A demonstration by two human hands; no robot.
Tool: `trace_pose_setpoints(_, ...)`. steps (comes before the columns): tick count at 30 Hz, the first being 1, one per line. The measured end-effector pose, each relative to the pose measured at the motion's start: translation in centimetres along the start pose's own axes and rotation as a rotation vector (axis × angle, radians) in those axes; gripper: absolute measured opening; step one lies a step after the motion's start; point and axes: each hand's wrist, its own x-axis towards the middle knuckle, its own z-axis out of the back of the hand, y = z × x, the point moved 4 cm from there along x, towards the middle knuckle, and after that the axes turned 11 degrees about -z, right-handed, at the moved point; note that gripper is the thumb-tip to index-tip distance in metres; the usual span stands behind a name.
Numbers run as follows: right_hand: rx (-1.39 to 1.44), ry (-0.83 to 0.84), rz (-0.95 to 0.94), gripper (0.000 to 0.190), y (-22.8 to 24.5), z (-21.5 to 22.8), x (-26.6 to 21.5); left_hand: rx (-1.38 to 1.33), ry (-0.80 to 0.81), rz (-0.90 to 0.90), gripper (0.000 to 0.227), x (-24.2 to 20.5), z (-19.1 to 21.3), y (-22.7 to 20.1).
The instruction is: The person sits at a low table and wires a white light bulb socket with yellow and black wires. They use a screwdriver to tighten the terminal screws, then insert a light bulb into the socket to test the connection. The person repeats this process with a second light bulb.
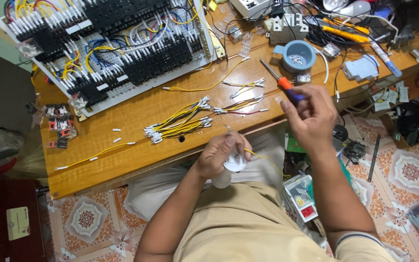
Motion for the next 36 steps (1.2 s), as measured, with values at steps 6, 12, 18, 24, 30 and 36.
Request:
trace_pose_setpoints(6,-0.639,0.031,0.136,0.041,-1.8,0.6,1.5,-0.096,-0.285,-0.064,0.046,-0.7,0.6,-1.1)
trace_pose_setpoints(12,-0.714,-0.027,0.159,0.037,-4.0,1.2,1.9,-0.098,-0.408,-0.040,0.045,-0.9,0.9,-1.8)
trace_pose_setpoints(18,-0.495,-0.118,0.283,0.014,1.7,3.5,1.4,-0.183,-0.338,0.009,0.033,-0.4,0.9,-4.0)
trace_pose_setpoints(24,0.377,0.111,-0.021,0.021,3.7,7.2,0.6,-0.059,-0.102,0.145,0.029,0.1,1.2,-4.2)
trace_pose_setpoints(30,0.346,0.474,0.033,0.012,6.7,5.1,0.0,-0.062,-0.009,0.353,0.037,0.1,1.3,-4.5)
trace_pose_setpoints(36,0.299,0.569,-0.065,0.009,8.2,2.9,0.3,0.012,0.111,0.368,0.037,0.5,1.2,-5.1)
